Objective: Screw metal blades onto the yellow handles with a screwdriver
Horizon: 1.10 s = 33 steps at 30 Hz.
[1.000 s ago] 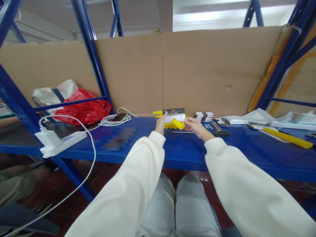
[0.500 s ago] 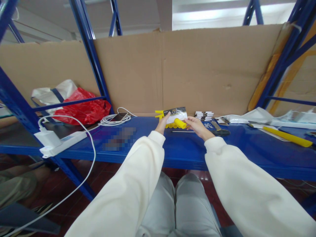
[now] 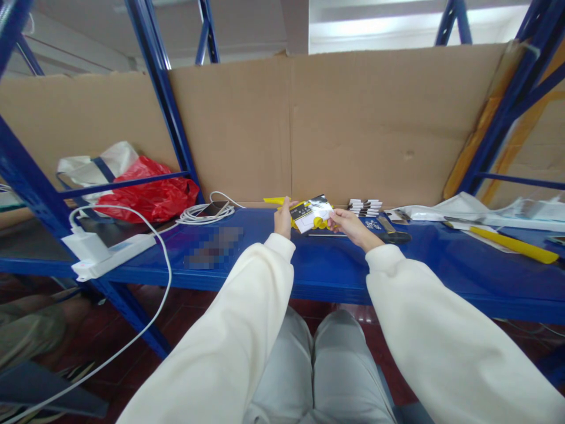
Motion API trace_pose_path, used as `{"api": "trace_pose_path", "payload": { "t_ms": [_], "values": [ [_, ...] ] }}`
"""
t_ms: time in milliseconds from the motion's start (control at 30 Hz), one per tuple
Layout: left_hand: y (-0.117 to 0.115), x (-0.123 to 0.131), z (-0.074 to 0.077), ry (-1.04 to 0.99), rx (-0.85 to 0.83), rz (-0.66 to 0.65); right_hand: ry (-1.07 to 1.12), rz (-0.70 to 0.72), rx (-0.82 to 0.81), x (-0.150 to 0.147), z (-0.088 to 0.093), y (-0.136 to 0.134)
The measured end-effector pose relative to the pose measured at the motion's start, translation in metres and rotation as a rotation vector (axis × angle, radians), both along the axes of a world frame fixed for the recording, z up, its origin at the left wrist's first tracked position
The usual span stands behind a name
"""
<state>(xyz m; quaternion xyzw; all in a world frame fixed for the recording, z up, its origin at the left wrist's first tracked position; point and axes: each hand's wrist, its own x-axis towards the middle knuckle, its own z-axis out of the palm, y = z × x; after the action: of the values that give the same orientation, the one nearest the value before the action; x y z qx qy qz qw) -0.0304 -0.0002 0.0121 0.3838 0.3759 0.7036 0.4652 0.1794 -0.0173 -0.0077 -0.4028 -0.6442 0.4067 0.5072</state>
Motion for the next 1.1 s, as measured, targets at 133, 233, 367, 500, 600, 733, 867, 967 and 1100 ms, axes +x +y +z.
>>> {"api": "trace_pose_path", "payload": {
  "t_ms": [133,233,367,500,600,733,867,967,1100],
  "values": [
    [0.002,0.001,-0.003,0.028,0.039,0.128,-0.023,0.018,-0.018,-0.002,0.001,-0.001],
    [0.003,0.002,-0.005,0.038,0.062,0.159,-0.024,0.024,-0.036,-0.003,0.002,-0.002],
    [0.005,-0.001,-0.007,0.029,0.078,0.168,-0.005,0.022,-0.048,-0.004,0.003,-0.005],
    [0.008,-0.006,-0.006,-0.011,0.008,0.236,0.037,0.0,-0.044,-0.005,0.004,-0.007],
    [0.009,-0.01,-0.005,-0.028,-0.037,0.279,0.085,-0.026,-0.055,-0.005,0.006,-0.007],
    [0.008,-0.011,-0.005,0.009,-0.003,0.286,0.134,-0.053,-0.058,-0.005,0.008,-0.007],
    [0.004,-0.008,-0.004,0.018,0.023,0.272,0.18,-0.134,-0.076,-0.005,0.011,-0.005],
    [0.001,-0.006,-0.003,0.013,0.001,0.244,0.226,-0.219,-0.105,-0.004,0.012,-0.004],
    [-0.001,-0.006,-0.002,0.038,-0.017,0.221,0.292,-0.307,-0.083,0.001,0.013,-0.001]
  ]
}}
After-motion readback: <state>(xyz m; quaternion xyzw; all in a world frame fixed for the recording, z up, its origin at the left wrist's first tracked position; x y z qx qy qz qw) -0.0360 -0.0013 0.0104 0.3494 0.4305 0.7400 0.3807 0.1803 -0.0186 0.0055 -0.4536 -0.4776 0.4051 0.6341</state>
